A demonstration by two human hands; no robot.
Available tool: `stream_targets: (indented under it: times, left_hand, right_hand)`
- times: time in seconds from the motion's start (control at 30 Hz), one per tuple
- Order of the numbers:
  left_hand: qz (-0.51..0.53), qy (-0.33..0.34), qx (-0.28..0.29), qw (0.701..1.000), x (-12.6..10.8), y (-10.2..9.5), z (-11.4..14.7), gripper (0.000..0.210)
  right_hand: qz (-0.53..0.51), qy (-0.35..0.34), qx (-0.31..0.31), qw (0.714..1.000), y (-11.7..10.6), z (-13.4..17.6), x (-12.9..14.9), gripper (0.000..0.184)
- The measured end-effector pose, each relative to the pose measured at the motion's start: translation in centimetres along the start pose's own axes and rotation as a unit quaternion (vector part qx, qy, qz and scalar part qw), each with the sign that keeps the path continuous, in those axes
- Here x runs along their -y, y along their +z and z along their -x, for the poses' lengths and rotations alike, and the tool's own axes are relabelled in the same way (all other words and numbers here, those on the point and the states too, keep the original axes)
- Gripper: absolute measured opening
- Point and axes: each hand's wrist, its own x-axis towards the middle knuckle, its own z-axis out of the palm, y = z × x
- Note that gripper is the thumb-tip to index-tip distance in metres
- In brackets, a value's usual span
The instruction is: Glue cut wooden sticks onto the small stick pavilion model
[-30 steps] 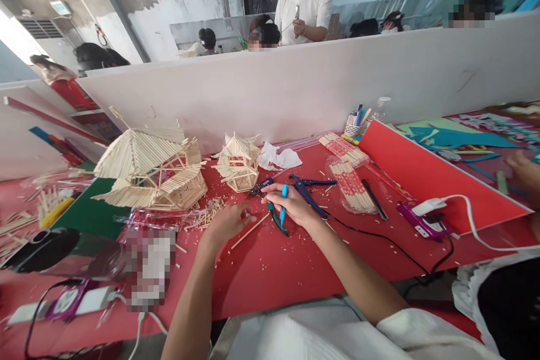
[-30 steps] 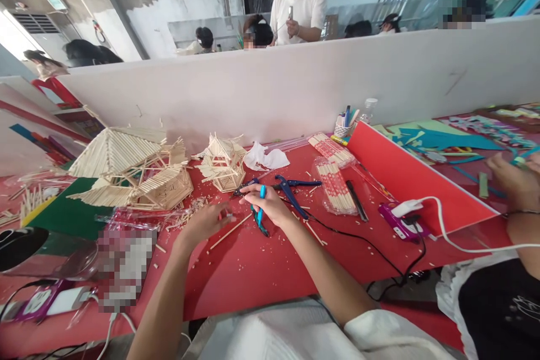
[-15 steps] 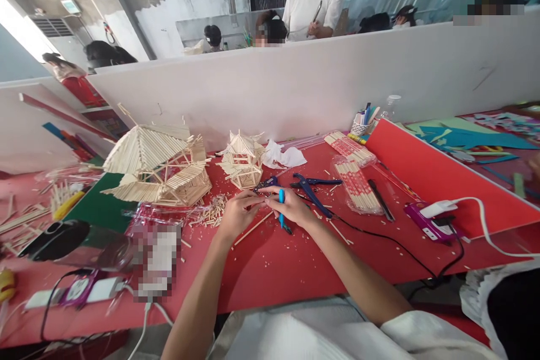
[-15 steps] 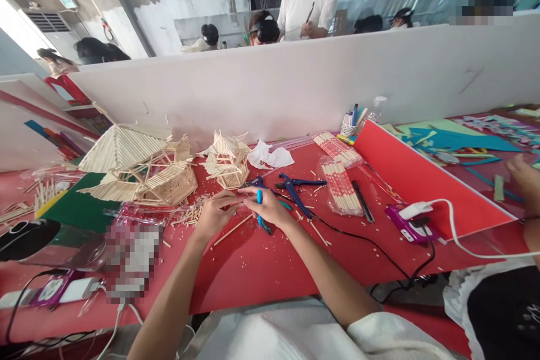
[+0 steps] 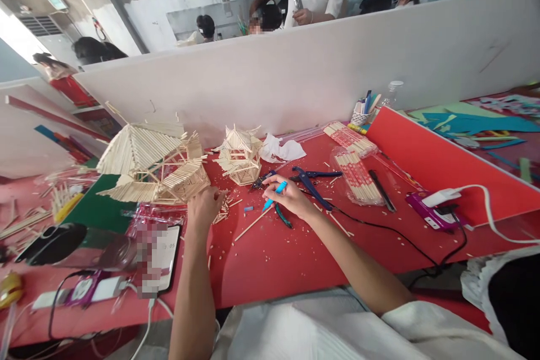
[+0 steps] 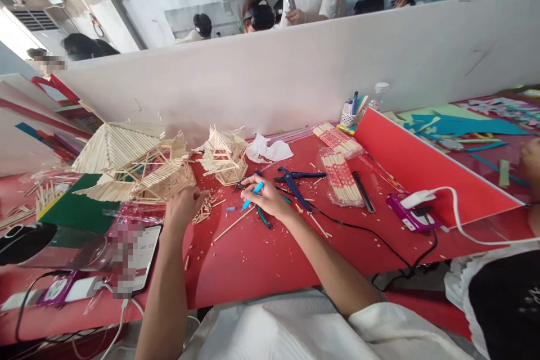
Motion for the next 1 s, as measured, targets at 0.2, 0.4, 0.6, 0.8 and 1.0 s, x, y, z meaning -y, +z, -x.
stream_targets:
  times: [0.2, 0.4, 0.6, 0.8, 1.0]
  left_hand:
    - [0.081, 0.227, 0.115, 0.964, -2.9, 2.3, 0.3, 0.022]
    - [0.147, 0.281, 0.097, 0.943, -3.9, 3.7, 0.8, 0.027]
    - [0.276, 0.282, -0.003, 0.919, -3.4, 1.9, 0.6, 0.026]
    - [0.391, 0.176, -0.067, 0.901, -3.7, 1.5, 0.5, 0.02]
    - [0.454, 0.12, -0.076, 0.88, -3.5, 2.1, 0.4, 0.028]
  right_hand:
    - [-0.011, -0.017, -0.043, 0.999, -0.6, -0.5, -0.4, 0.039]
    - [-0.021, -0.013, -0.092, 0.995, -0.7, -0.7, -0.5, 0.038]
    - [-0.006, -0.023, -0.143, 0.989, -1.0, -0.9, -0.4, 0.041]
    - [-0.083, -0.014, -0.161, 0.983, -1.1, -1.0, -0.4, 0.044]
    - [-0.13, -0.012, -0.153, 0.98, -1.1, -1.0, -0.7, 0.043]
